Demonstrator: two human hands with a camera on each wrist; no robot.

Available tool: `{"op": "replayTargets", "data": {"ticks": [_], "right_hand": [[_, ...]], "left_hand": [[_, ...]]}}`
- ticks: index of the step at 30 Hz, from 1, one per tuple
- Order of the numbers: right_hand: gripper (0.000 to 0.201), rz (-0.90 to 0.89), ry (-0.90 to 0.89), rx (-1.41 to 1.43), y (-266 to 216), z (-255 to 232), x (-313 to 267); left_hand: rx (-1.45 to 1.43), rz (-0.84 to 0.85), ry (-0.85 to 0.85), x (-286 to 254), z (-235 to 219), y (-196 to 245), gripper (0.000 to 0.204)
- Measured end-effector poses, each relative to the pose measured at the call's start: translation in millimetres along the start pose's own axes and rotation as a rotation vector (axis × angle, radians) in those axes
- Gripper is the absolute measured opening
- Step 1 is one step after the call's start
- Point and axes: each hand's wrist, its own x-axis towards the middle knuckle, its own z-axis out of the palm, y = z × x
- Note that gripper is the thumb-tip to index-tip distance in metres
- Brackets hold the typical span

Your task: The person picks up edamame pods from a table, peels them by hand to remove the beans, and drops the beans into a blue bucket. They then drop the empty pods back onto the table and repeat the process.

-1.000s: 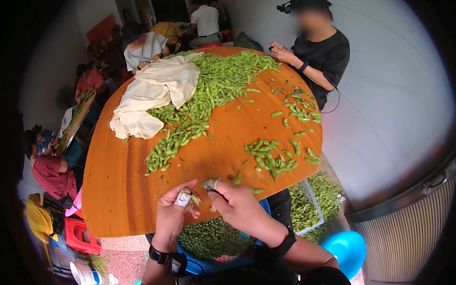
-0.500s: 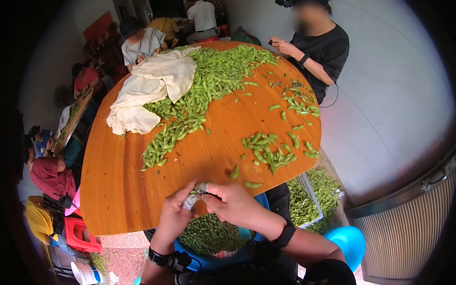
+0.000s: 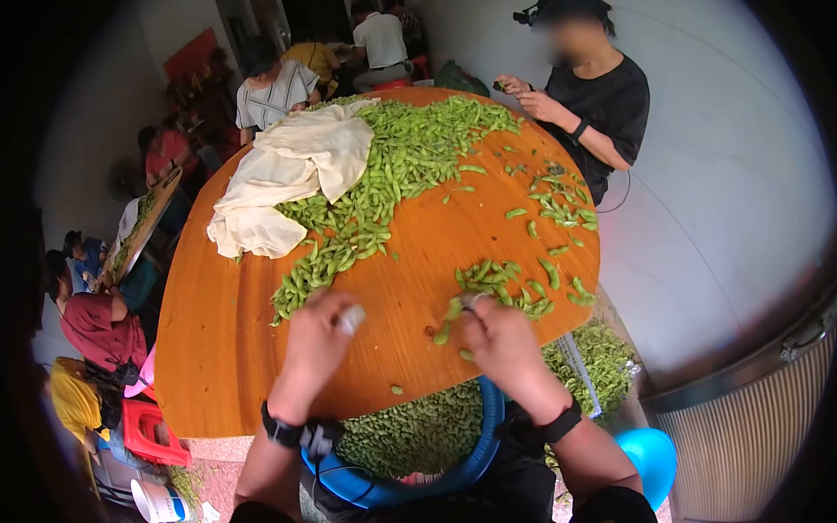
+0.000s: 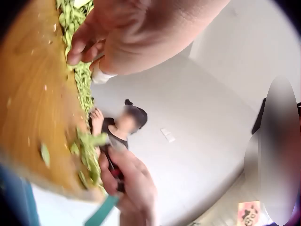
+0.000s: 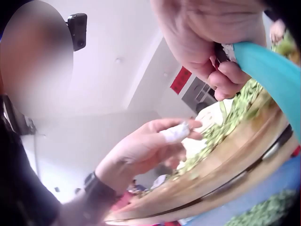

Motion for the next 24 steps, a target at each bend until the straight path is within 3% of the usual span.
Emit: {"op": "replayTargets", "data": {"ticks": [2, 4, 7, 11, 15, 17, 18, 19, 20, 21, 23, 24], "right_hand": [[0.016, -0.029, 0.084, -0.233, 13.1, -12.0, 3.9], [0.015, -0.025, 0.078, -0.245, 18.2, -16.7, 1.2], [0.014, 0.043, 0.034, -0.225, 7.7, -18.6, -2.6], [0.028, -0.046, 0.006, -0.201, 10.7, -14.6, -8.2], [0.026, -0.15, -0.035, -0.024, 1.8, -1.0, -6.8], [0.027, -0.216, -0.012, 0.085, -10.1, 9.0, -3.5], [0.027, -0.051, -0.146, 0.212, -20.1, 11.4, -3.4], [0.027, 0.116, -0.28, 0.339, -27.6, 15.9, -4.1], [0.019, 0.136, -0.282, 0.398, -26.4, 27.9, -5.2], [0.019, 0.14, -0.28, 0.397, -30.8, 31.8, -6.0], [0.014, 0.363, -0.462, 0.574, -38.2, 36.4, -7.4], [0.014, 0.352, -0.444, 0.608, -34.9, 42.2, -11.1]], "left_hand": [[0.066, -0.03, 0.057, 30.4, 3.7, -20.4, 0.017], [0.318, 0.019, 0.08, 53.5, 10.8, -35.5, 0.016], [0.439, 0.063, 0.045, 73.3, 29.1, -54.0, 0.014], [0.589, 0.113, -0.036, 73.5, 28.9, -55.0, 0.013], [0.386, 0.014, 0.013, 43.8, 18.0, -35.8, 0.009], [-0.185, -0.16, -0.057, 19.4, 21.1, -27.5, 0.015], [-0.185, -0.157, -0.065, 7.7, 23.1, -18.1, 0.015], [-0.45, -0.233, -0.089, -4.4, 26.1, -6.2, 0.02], [-0.716, -0.309, -0.112, -14.7, 29.2, 1.5, 0.026], [-0.718, -0.31, -0.116, -23.4, 31.8, 3.8, 0.026], [-0.723, -0.198, -0.081, -37.3, 35.2, 6.3, 0.031], [-0.775, -0.24, -0.079, -41.6, 35.6, 8.9, 0.031]]}}
